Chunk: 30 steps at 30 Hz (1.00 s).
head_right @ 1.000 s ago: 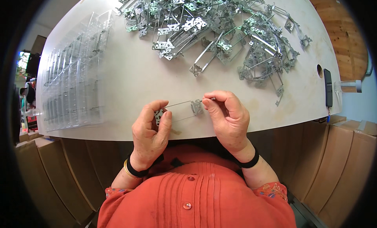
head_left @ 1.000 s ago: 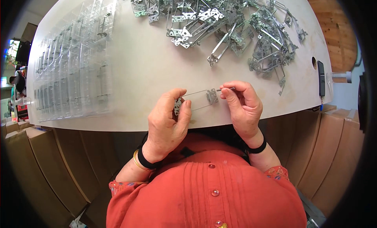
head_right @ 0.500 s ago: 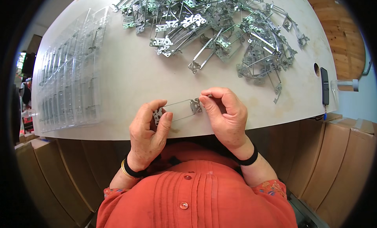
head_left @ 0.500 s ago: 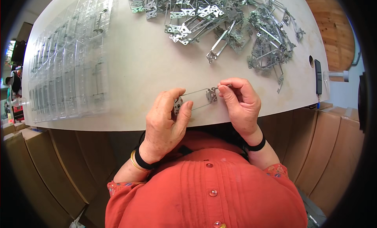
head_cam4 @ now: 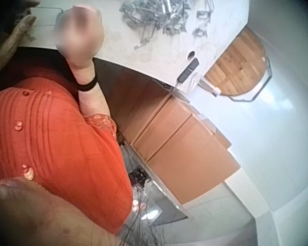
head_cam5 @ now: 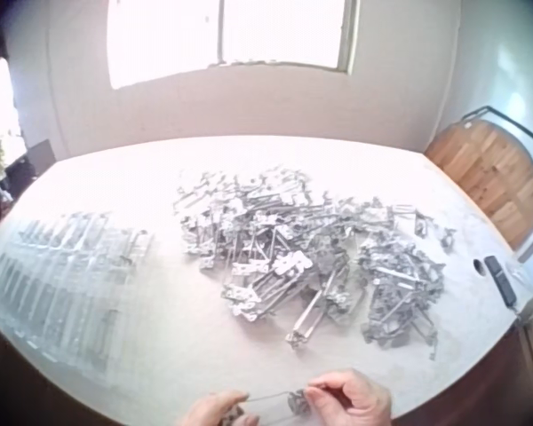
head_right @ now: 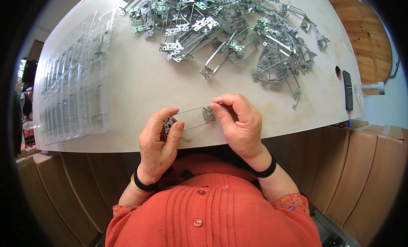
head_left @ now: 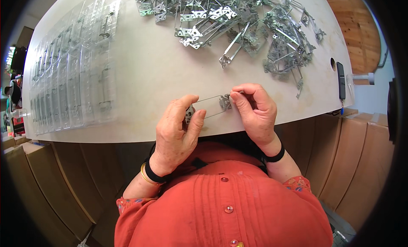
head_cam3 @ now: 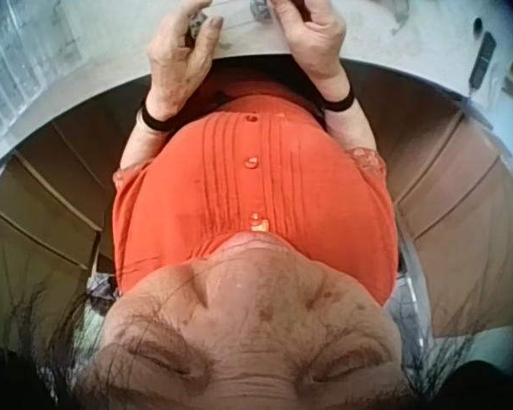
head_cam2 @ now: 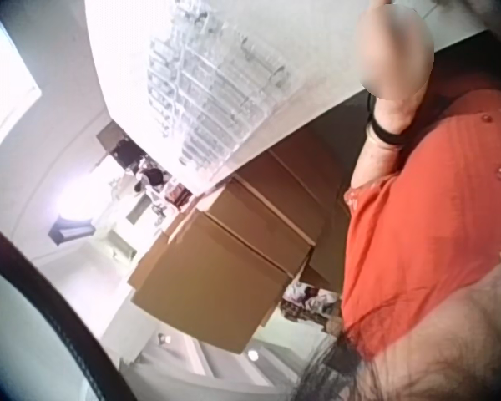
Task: The person repeatedly picks up small metal brackets and clear plastic strips from a table, inserts the strips into the brackets, and places the assembled units into a clear plastic tray. The process is repeated for multiple units throughout the clip.
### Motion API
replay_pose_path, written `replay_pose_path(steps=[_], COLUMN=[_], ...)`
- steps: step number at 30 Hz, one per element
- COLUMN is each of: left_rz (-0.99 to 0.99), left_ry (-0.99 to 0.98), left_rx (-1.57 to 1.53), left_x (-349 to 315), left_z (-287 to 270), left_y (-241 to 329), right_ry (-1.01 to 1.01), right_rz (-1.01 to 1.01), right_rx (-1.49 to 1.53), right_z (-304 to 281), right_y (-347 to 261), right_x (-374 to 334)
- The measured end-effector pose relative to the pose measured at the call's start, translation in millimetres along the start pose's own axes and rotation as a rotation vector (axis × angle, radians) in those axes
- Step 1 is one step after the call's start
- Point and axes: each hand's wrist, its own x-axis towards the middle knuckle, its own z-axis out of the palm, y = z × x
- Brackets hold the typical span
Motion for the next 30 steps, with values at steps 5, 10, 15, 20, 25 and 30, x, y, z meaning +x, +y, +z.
replay_pose_path(steps=[5, 10, 15, 20, 25, 30], left_rz=[0.043, 0.032, 0.072, 0.045, 0.016, 0.017], left_ry=[0.027, 0.002, 0.013, 0.008, 0.001, 0.011], left_rx=[-0.028, -0.028, -0.014, -0.031, -0.037, -0.048], left_x=[-1.5, -2.8, -2.5, -3.1, -3.4, -3.4], left_z=[4.2, 2.8, 4.1, 4.1, 3.7, 4.4], left_y=[-4.7, -3.7, -7.2, -6.2, -4.7, -4.0], right_ry=[0.006, 0.004, -0.001, 0.008, 0.005, -0.003], right_rz=[-0.005, -0.002, -0.023, -0.017, 0.009, -0.005], right_rx=[-0.027, -0.02, -0.025, -0.027, -0.03, -0.043], right_z=[0.5, 1.1, 0.8, 1.2, 1.3, 1.0], right_y=[-2.1, -1.9, 0.0, 1.6, 1.3, 0.2], right_x=[0.0, 0.1, 0.5, 0.4, -0.3, 0.8])
